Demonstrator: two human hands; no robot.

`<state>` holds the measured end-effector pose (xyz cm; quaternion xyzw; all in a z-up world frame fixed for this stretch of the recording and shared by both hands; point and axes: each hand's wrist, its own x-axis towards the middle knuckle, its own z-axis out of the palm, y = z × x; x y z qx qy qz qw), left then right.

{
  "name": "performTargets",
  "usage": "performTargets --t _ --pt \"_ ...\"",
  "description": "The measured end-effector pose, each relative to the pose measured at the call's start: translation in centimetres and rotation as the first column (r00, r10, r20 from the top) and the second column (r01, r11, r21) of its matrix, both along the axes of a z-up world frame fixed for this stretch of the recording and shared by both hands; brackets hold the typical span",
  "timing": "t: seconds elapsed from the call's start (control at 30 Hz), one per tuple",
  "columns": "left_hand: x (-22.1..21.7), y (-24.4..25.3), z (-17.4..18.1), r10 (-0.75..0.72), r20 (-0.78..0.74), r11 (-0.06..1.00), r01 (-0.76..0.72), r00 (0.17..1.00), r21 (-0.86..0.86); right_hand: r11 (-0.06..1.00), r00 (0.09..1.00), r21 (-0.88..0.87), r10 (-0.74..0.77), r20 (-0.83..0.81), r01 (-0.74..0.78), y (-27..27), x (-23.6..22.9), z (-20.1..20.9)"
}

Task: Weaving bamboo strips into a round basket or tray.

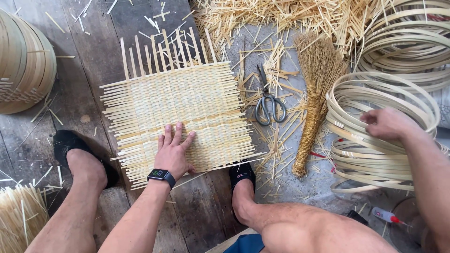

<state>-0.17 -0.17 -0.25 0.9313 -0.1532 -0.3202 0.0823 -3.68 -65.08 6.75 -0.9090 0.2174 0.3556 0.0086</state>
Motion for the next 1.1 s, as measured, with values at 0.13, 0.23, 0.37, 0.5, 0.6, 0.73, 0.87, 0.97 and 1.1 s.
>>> performTargets --t 0.13,0.23,0.37,0.5,0.6,0.73,0.87,0.97,1.1 --pt "0.1 0.0 0.2 0.001 -0.006 1.0 -0.001 1.0 -0.003 0.992 0.978 -0.005 -0.125 0.169 0.128 2.9 3.6 -3.0" --pt "-0.1 0.0 -0.1 0.008 -0.009 1.0 -0.008 1.0 -0.012 0.968 0.932 -0.029 -0.233 0.278 0.251 4.3 6.0 -6.5" --pt "0.0 0.2 -0.5 0.011 0.009 0.999 -0.01 1.0 -0.034 0.913 0.896 -0.164 -0.31 0.317 0.374 5.7 8.0 -8.1" --pt "0.0 0.2 -0.5 0.006 0.014 0.998 -0.005 1.0 -0.058 0.847 0.768 -0.062 -0.445 0.462 0.528 6.8 6.9 -5.4" --pt "0.0 0.2 -0.4 0.003 0.022 0.998 -0.002 1.0 -0.06 0.972 0.732 0.047 -0.206 0.649 0.232 5.5 5.0 -4.4" --pt "0.1 0.1 -0.6 -0.017 0.028 0.999 0.019 0.999 -0.039 0.966 0.806 -0.123 -0.118 0.581 0.229 4.8 3.4 -0.4" --pt "1.3 -0.4 2.5 -0.033 -0.062 0.999 0.034 0.998 0.016 0.883 0.63 -0.372 0.467 0.62 -0.288 9.4 2.6 8.5" --pt "4.2 -0.5 2.1 0.144 -0.06 0.973 -0.153 0.988 -0.172 0.965 0.563 0.011 0.145 0.814 -0.263 14.1 3.4 14.9" --pt "7.0 -2.3 7.5 0.55 0.161 0.528 -0.192 0.82 -0.828 0.929 0.746 0.327 -0.34 0.573 0.173 1.6 16.9 11.1"
